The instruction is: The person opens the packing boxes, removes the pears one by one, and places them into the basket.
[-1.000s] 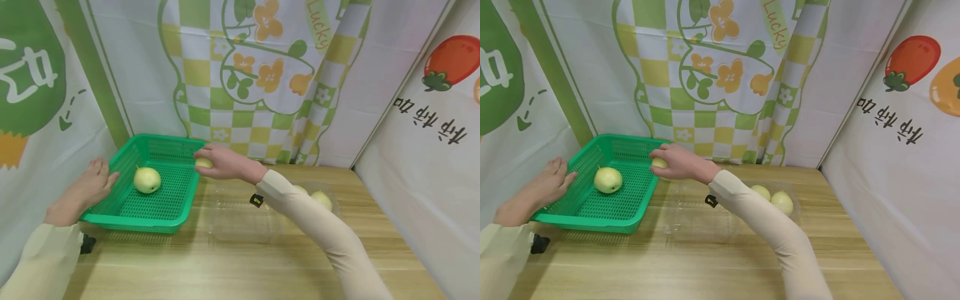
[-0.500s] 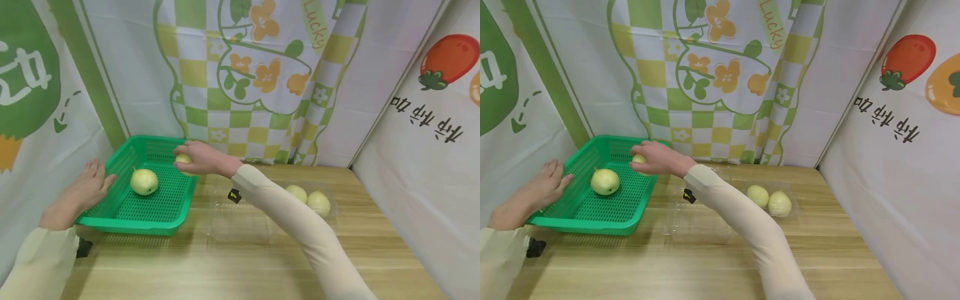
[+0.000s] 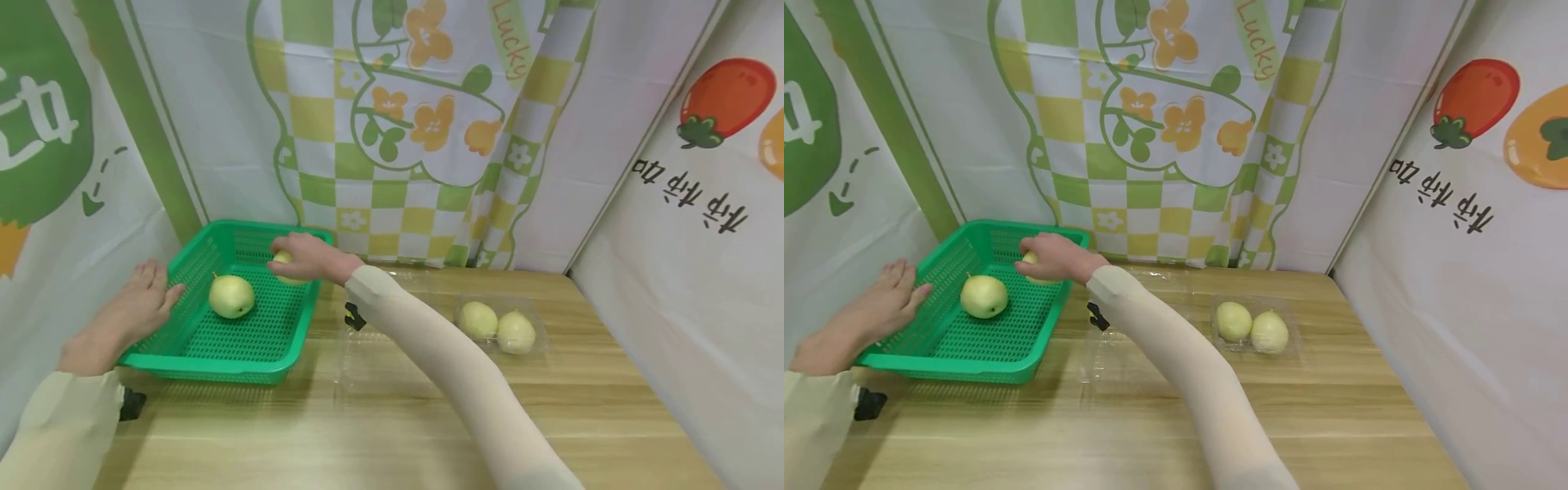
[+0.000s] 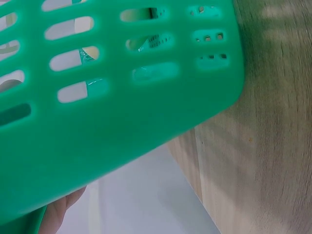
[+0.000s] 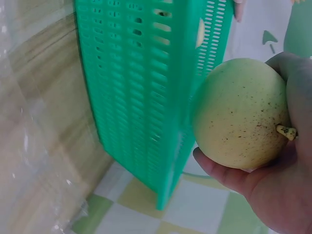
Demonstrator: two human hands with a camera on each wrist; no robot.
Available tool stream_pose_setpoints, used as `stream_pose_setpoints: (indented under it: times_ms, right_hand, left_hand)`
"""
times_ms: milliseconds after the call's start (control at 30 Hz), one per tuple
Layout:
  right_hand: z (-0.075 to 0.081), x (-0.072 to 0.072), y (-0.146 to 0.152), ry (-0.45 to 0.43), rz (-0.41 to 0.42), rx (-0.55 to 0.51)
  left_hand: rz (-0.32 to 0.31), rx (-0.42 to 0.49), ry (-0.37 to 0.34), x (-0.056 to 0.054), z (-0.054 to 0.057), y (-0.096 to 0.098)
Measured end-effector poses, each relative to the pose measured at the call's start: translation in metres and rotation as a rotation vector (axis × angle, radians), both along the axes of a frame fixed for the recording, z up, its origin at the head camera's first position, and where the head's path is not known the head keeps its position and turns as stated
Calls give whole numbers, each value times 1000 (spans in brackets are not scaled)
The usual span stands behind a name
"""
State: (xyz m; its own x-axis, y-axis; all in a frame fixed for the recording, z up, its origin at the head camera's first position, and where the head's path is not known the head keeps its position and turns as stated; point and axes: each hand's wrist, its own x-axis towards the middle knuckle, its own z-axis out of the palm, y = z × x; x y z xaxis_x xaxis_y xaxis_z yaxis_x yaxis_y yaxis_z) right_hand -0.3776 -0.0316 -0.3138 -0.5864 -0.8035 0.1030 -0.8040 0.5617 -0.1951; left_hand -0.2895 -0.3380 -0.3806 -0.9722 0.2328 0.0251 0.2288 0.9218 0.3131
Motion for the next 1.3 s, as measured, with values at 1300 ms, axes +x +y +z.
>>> stream_pose_setpoints:
  times_ms: [1300]
  right_hand:
    - [-64,-20,-61,-141,-106,136]
  left_hand:
    - [2,11,5,-2,-2,-3]
